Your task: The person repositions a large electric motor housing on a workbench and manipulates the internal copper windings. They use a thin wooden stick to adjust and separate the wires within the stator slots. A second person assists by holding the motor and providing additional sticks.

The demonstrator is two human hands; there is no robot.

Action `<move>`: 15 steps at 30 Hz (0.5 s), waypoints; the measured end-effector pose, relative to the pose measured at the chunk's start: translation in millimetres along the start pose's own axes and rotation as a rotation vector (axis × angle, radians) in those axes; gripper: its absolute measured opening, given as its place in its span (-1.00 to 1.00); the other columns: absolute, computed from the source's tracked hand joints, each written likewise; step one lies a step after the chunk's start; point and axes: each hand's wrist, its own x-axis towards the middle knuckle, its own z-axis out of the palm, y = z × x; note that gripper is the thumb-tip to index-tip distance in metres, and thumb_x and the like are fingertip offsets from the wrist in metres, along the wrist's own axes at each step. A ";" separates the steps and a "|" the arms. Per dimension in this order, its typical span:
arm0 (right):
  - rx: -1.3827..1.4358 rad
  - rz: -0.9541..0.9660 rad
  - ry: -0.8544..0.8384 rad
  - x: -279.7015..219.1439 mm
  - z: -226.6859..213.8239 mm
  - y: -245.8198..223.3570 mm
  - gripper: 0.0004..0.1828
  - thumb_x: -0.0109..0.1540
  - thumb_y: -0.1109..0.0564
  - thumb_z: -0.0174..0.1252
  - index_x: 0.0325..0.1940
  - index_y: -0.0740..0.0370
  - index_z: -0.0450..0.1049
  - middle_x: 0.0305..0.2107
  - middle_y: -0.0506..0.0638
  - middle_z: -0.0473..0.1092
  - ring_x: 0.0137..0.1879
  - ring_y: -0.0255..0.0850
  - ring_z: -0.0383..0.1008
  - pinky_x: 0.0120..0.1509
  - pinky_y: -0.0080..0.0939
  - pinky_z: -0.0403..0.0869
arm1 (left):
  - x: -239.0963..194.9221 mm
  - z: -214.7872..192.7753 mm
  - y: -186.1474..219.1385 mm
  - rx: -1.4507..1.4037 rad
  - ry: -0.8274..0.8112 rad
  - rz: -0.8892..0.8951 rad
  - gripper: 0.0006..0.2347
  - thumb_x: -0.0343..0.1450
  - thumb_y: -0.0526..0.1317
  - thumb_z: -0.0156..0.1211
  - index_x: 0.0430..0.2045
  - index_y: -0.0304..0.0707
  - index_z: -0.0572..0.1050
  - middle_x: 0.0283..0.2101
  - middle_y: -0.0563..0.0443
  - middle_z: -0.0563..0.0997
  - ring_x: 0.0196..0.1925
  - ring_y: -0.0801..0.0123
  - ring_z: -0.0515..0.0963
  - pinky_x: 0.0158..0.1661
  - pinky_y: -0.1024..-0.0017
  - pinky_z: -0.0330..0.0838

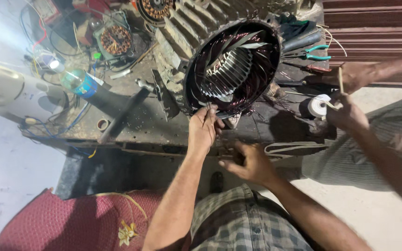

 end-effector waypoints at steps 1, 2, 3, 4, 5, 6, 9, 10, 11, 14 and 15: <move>-0.025 0.078 -0.058 -8.2 -1.8 -3.5 -0.55 0.11 -0.08 0.31 -0.05 0.26 0.54 -0.62 0.00 0.52 -0.58 -0.20 0.53 -0.41 -0.17 0.51 | -1.5 0.1 3.8 -0.038 -0.001 -0.002 -0.78 0.56 -0.21 -0.02 -0.09 -0.38 0.50 -0.62 0.09 0.50 -0.67 0.57 0.37 -0.61 0.55 0.22; 0.030 0.002 -0.063 -18.6 -2.9 -8.0 -0.65 0.11 -0.05 0.31 -0.20 0.26 0.56 -0.63 0.00 0.53 -0.56 -0.22 0.55 -0.42 -0.18 0.50 | -3.1 0.1 7.3 -0.077 -0.002 -0.004 -0.78 0.56 -0.22 -0.01 -0.08 -0.41 0.51 -0.63 0.09 0.49 -0.67 0.58 0.36 -0.61 0.55 0.24; 0.087 -0.074 -0.060 -32.6 -4.4 -12.2 -0.73 0.12 -0.03 0.31 -0.35 0.25 0.58 -0.65 -0.01 0.54 -0.54 -0.25 0.57 -0.43 -0.20 0.48 | -3.3 -0.6 11.0 -0.111 -0.010 -0.004 -0.78 0.56 -0.23 0.00 -0.07 -0.43 0.52 -0.64 0.10 0.48 -0.67 0.59 0.36 -0.61 0.54 0.25; 0.129 -0.191 -0.124 -43.2 -5.3 -14.2 -0.75 0.18 -0.02 0.31 -0.35 0.23 0.57 -0.61 -0.02 0.54 -0.48 -0.26 0.59 -0.37 -0.21 0.50 | -3.6 -0.9 14.0 -0.033 -0.017 0.071 -0.78 0.58 -0.23 -0.01 -0.06 -0.42 0.52 -0.64 0.10 0.48 -0.65 0.60 0.37 -0.58 0.56 0.26; 0.171 -0.306 -0.192 -51.6 -6.9 -14.1 -0.76 0.25 0.00 0.30 -0.34 0.21 0.56 -0.57 -0.03 0.55 -0.42 -0.28 0.61 -0.31 -0.22 0.52 | -5.6 -0.4 15.6 0.044 -0.024 0.145 -0.78 0.59 -0.22 -0.01 -0.06 -0.41 0.52 -0.64 0.11 0.48 -0.63 0.61 0.39 -0.56 0.57 0.27; 0.214 -0.420 -0.261 -59.8 -11.0 -11.5 -0.76 0.31 0.01 0.29 -0.34 0.19 0.56 -0.53 -0.03 0.56 -0.36 -0.29 0.63 -0.25 -0.23 0.53 | -7.8 0.4 15.8 0.122 -0.030 0.219 -0.78 0.60 -0.22 -0.01 -0.05 -0.40 0.52 -0.64 0.12 0.48 -0.61 0.62 0.40 -0.53 0.58 0.28; 0.118 -0.028 0.015 -24.4 -5.8 20.9 -0.80 0.26 0.06 0.14 -0.22 0.20 0.59 -0.52 0.07 0.57 -0.48 -0.22 0.57 -0.37 -0.21 0.54 | -26.1 -1.0 6.9 0.166 0.012 0.232 -0.76 0.60 -0.21 -0.05 0.01 -0.37 0.50 -0.65 0.14 0.42 -0.64 0.63 0.35 -0.55 0.56 0.26; 0.004 0.153 0.117 -2.0 -9.2 33.5 -0.74 0.25 0.05 0.15 -0.08 0.20 0.61 -0.58 0.14 0.56 -0.52 -0.13 0.52 -0.35 -0.12 0.47 | -29.9 0.5 6.3 0.194 -0.010 0.179 -0.76 0.59 -0.20 -0.05 -0.01 -0.35 0.51 -0.65 0.14 0.42 -0.66 0.62 0.34 -0.59 0.53 0.24; -0.037 -0.184 0.277 19.0 -6.9 42.4 -0.70 0.30 0.04 0.20 0.00 0.29 0.57 -0.21 0.17 0.61 -0.16 -0.14 0.67 -0.06 -0.18 0.56 | -37.2 -0.3 4.9 0.226 -0.029 0.125 -0.76 0.57 -0.20 -0.06 -0.03 -0.34 0.53 -0.65 0.14 0.42 -0.67 0.61 0.33 -0.62 0.51 0.23; -0.073 -0.364 0.355 80.2 3.3 50.0 -0.60 0.32 0.06 0.17 0.17 0.35 0.49 -0.11 0.24 0.57 0.00 0.07 0.63 0.08 -0.10 0.53 | -62.0 3.3 -4.8 0.345 0.018 0.322 -0.81 0.59 -0.26 -0.03 -0.14 -0.40 0.52 -0.56 0.11 0.48 -0.54 0.62 0.37 -0.51 0.51 0.32; -0.120 -0.479 0.456 97.3 8.6 45.4 -0.60 0.35 0.06 0.19 0.19 0.37 0.46 -0.09 0.28 0.54 0.03 0.13 0.62 0.11 -0.07 0.53 | -69.5 6.6 -9.7 0.382 0.051 0.451 -0.83 0.61 -0.29 -0.01 -0.18 -0.44 0.51 -0.51 0.08 0.51 -0.47 0.62 0.40 -0.43 0.53 0.38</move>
